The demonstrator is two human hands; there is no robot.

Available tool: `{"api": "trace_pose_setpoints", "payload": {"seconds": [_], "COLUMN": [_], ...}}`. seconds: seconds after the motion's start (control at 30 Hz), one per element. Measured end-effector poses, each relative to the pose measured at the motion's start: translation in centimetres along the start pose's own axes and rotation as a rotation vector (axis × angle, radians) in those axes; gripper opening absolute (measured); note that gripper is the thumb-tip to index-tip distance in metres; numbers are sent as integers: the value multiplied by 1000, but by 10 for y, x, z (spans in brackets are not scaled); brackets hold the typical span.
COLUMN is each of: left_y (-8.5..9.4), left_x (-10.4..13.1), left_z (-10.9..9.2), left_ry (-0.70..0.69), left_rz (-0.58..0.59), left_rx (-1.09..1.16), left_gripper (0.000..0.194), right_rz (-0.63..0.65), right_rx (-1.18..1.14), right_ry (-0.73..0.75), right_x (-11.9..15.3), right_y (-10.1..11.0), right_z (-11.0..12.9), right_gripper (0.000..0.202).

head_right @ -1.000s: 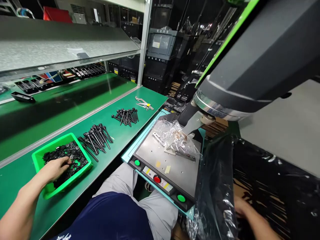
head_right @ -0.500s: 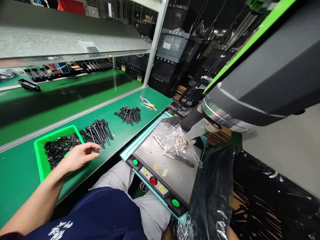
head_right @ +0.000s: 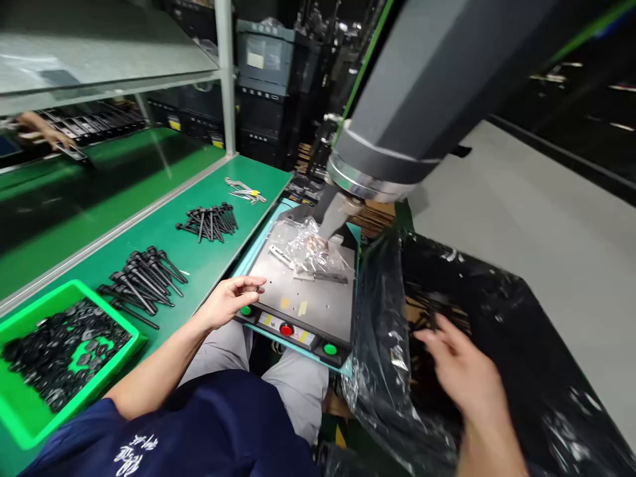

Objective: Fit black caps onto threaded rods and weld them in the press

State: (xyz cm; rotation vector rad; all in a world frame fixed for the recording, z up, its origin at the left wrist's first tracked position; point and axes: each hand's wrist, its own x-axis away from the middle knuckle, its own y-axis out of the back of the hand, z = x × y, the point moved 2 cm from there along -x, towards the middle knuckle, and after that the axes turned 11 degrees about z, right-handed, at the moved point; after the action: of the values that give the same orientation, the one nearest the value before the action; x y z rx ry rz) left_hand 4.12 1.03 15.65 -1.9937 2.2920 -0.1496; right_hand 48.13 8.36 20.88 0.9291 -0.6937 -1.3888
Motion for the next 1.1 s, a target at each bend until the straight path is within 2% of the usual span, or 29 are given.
{"api": "trace_pose_setpoints", "payload": {"seconds": [0.07,0.13,0.2,0.27,0.5,0.6,0.7,0.77,0.87,0.93,1.0,1.03,1.1], "left_y": [-12,-25,-36,-42,-34,-30,-29,-29,-28,-28,-27,-25,-22], "left_x": [-15,-26,-31,-33,-28,-28,-30,-31,-32,-33,-34,-35,-37], "left_z": [-5,-8,-11,-14,-16,-15,-16,-16,-13,-10,-7,-5,-3], "left_ry": [-50,-68,-59,-54,-28,-31,-50,-57,-44,-25,6,26,71], "left_rz": [17,86,175,227,278,289,318,336,366,381,395,401,414], "left_rx": [-18,22,73,81,-27,-64,-72,-70,-23,9,17,10,-21], "left_gripper": [38,35,35,33,33,33,32,32,32,33,34,34,34], "right_rz": [220,352,367,367,361,442,634,768,946,1025,1024,976,793], "right_rx": [-121,-222,-280,-298,-228,-280,-459,-618,-895,-1027,-1027,-966,-761], "right_ry": [97,298,420,487,594,571,452,302,84,13,25,63,195], "right_x": [30,49,55,55,54,51,46,45,46,49,52,54,58], "right_y": [-27,-58,-81,-94,-96,-96,-100,-107,-118,-124,-127,-128,-127], "right_z": [47,98,132,147,147,148,145,141,136,136,137,138,140], "right_gripper": [46,40,39,38,39,40,39,41,53,59,57,53,44]}}
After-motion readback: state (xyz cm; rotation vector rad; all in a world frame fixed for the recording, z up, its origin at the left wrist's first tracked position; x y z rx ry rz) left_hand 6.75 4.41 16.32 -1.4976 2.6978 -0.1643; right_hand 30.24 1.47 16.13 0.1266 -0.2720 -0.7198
